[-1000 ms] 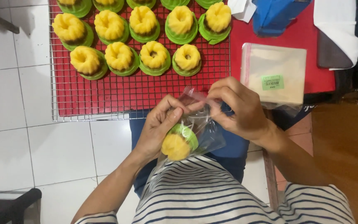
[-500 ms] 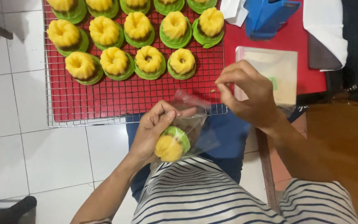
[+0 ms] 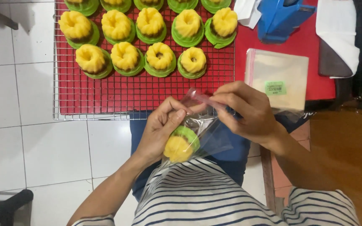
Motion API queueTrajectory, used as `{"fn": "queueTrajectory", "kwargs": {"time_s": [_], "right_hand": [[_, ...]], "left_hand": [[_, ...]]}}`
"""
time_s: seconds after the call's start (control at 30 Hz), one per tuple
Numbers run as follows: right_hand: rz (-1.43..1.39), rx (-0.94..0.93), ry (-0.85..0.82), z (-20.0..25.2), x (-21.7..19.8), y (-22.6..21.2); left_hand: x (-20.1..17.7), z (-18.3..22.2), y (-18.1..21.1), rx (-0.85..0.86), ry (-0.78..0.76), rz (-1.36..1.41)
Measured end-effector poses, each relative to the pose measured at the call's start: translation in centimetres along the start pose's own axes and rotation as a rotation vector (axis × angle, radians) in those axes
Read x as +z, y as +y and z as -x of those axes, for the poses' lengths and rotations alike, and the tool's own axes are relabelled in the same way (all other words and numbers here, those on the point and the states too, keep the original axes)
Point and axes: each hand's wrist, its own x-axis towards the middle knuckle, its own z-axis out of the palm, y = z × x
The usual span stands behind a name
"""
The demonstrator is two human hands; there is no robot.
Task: Packaging individual small cakes into plastic bags and sealing them with tape.
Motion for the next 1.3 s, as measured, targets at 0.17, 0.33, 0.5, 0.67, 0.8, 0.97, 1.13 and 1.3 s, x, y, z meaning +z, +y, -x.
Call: {"fn": "queueTrajectory", "kwargs": {"time_s": [0.17,0.33,0.5,0.67,0.8,0.97,1.13,1.3], "right_hand": [[-0.010,0.010,0.009,-0.4,0.0,-0.4],[-0.074,0.053,-0.023,-0.2,0.1,-0.2],[-0.062,0.036,0.010,0.1,1.0,0.3],[0.045,-0.032,0.061,1.0,2.1,1.6],[0.169,-0.125,0.054,0.9,2.0,2.1],[0.259,-0.211,0.074,0.0,2.0,2.3],[0.471,-0.310,0.074,-1.0,0.3,5.5],[0.516,-0.219,-0.098,-5.4,-3.4,10.5]], "left_hand": [[0.0,-0.1,0.0,0.009,-0.010,-0.016],[-0.7,-0.1,-0.6,0.019,-0.036,-0.049],[-0.1,-0.1,-0.3,0.010,-0.040,-0.031],[-0.5,-0.5,-0.9,0.010,-0.054,-0.047],[0.6,-0.6,0.5,-0.004,-0.069,-0.030],[-0.6,-0.7,0.8,-0.123,-0.052,0.002],[-1.8,-0.8,0.6,-0.266,-0.054,0.032],[-2.9,-0.6,0.1,-0.446,-0.083,0.051]]}}
